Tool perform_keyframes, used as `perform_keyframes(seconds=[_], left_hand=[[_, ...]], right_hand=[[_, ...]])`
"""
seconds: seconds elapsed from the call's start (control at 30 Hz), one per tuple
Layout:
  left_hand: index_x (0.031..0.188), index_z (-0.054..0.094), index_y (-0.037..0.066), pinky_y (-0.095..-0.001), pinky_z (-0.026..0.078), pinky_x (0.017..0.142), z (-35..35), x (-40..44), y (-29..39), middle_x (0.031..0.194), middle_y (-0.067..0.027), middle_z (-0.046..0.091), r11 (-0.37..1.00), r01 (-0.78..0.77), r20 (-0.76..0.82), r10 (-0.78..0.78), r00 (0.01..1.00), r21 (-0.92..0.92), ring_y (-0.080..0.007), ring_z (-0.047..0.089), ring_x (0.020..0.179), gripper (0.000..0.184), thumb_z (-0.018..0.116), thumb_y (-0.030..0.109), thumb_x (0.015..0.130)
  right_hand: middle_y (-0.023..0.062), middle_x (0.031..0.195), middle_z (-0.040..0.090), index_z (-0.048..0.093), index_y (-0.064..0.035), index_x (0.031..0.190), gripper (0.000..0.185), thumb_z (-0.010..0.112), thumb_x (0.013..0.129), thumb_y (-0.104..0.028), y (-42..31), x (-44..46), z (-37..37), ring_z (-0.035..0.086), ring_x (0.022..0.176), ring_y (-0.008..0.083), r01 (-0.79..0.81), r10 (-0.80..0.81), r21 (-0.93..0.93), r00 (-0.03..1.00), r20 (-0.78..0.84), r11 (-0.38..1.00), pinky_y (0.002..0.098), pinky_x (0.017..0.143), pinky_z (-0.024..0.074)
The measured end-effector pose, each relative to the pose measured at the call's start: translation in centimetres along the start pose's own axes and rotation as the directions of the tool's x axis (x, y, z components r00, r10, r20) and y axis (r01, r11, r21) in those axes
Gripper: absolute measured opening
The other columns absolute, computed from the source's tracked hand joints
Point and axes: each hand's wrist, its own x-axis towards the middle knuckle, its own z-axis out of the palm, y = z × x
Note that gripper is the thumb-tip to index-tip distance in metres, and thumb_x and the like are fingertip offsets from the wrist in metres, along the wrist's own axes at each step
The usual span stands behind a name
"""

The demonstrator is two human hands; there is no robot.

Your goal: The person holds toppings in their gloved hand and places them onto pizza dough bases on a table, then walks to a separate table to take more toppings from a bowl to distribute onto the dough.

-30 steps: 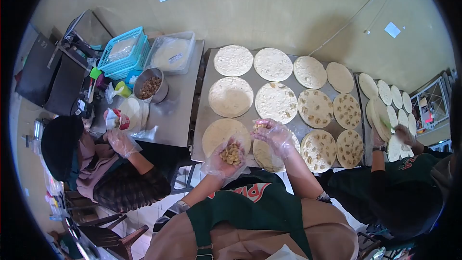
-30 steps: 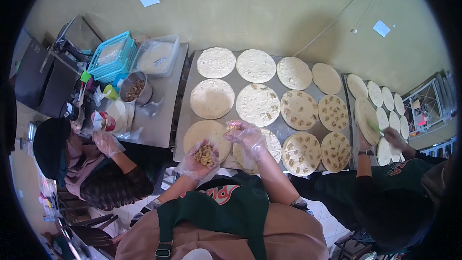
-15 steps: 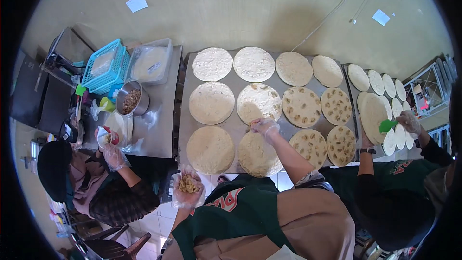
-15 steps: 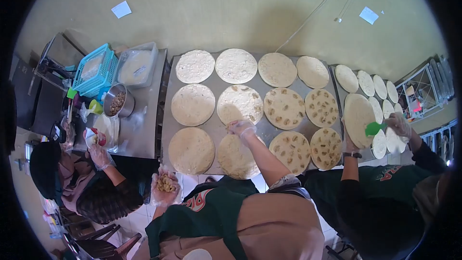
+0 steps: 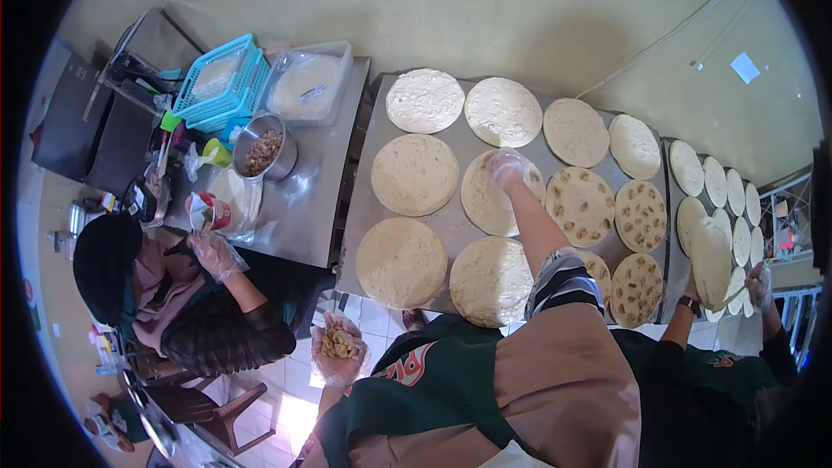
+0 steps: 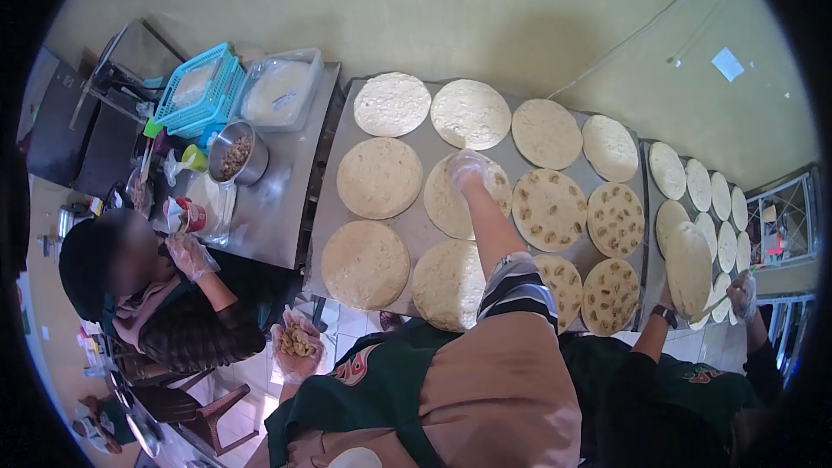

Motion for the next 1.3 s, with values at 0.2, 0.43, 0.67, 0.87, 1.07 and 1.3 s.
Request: perform_keyframes(seconds=[0.2, 0.43, 0.67, 0.87, 1.07, 1.3], left_hand=[[0.100, 0.057, 0.015, -0.0306, 0.041, 0.070, 0.0, -0.6, 0.0, 0.093, -0.0005, 0.051, 0.999, -0.036, -0.007, 0.036, 0.999, -0.020, -0.0172, 0.046, 0.088, 0.030, 0.049, 0.035, 0.079], [0.099, 0.058, 0.015, -0.0288, 0.041, 0.070, 0.0, -0.4, 0.0, 0.093, -0.0006, 0.051, 0.999, -0.050, -0.011, 0.050, 0.999, 0.017, -0.0171, 0.046, 0.088, 0.029, 0.049, 0.035, 0.079], [0.103, 0.054, 0.016, -0.0308, 0.041, 0.070, 0.1, 0.2, 0.0, 0.095, -0.0009, 0.049, 1.000, -0.022, 0.014, 0.022, 1.000, 0.005, -0.0179, 0.046, 0.089, 0.031, 0.047, 0.035, 0.079], [0.101, 0.056, 0.016, -0.0295, 0.041, 0.068, 0.3, 0.3, 0.3, 0.093, -0.0022, 0.050, 1.000, -0.010, -0.019, 0.011, 1.000, 0.012, -0.0176, 0.046, 0.088, 0.031, 0.047, 0.035, 0.079], [0.099, 0.057, 0.016, -0.0282, 0.041, 0.067, 0.1, -0.3, 0.7, 0.092, -0.0023, 0.051, 1.000, -0.029, -0.054, 0.029, 0.998, -0.012, -0.0170, 0.046, 0.087, 0.030, 0.047, 0.036, 0.078], [0.099, 0.057, 0.016, -0.0294, 0.040, 0.069, -0.2, -0.6, 1.1, 0.093, -0.0016, 0.051, 0.999, -0.027, -0.059, 0.025, 0.998, -0.033, -0.0166, 0.045, 0.088, 0.030, 0.048, 0.035, 0.078]], right_hand=[[0.0133, 0.099, 0.057, 0.060, -0.0068, 0.092, 0.028, 0.042, 0.079, -0.025, -1.6, 1.0, -0.6, 0.054, 0.094, 0.0267, -0.035, 0.025, -0.206, 0.998, -0.049, 0.978, 0.0359, 0.080, 0.0422], [0.0131, 0.090, 0.060, 0.061, -0.0084, 0.088, 0.031, 0.043, 0.077, -0.031, -1.2, 1.0, -2.1, 0.057, 0.086, 0.0261, -0.219, 0.219, 0.010, 0.975, -0.037, 0.976, 0.0345, 0.074, 0.0434], [0.0063, 0.082, 0.062, 0.062, -0.0101, 0.083, 0.023, 0.057, 0.069, -0.027, -0.3, -0.9, 0.7, 0.057, 0.078, 0.0182, -0.008, -0.003, 0.378, 1.000, 0.026, 0.926, 0.0302, 0.071, 0.0437], [0.0090, 0.092, 0.060, 0.060, -0.0106, 0.090, 0.023, 0.052, 0.074, -0.023, 0.1, 0.0, 6.5, 0.056, 0.087, 0.0224, 0.062, -0.061, 0.235, 0.998, -0.010, 0.970, 0.0310, 0.078, 0.0420], [0.0140, 0.114, 0.049, 0.051, -0.0056, 0.108, 0.034, 0.040, 0.081, -0.022, -1.8, -1.2, 4.5, 0.046, 0.106, 0.0267, -0.071, 0.062, 0.104, 0.994, 0.087, 0.992, 0.0355, 0.091, 0.0347], [0.0060, 0.077, 0.060, 0.058, -0.0054, 0.090, 0.020, 0.052, 0.077, -0.020, -2.4, -3.9, 0.2, 0.056, 0.070, 0.0204, 0.041, -0.030, 0.160, 0.997, -0.070, 0.986, 0.0330, 0.064, 0.0438]])
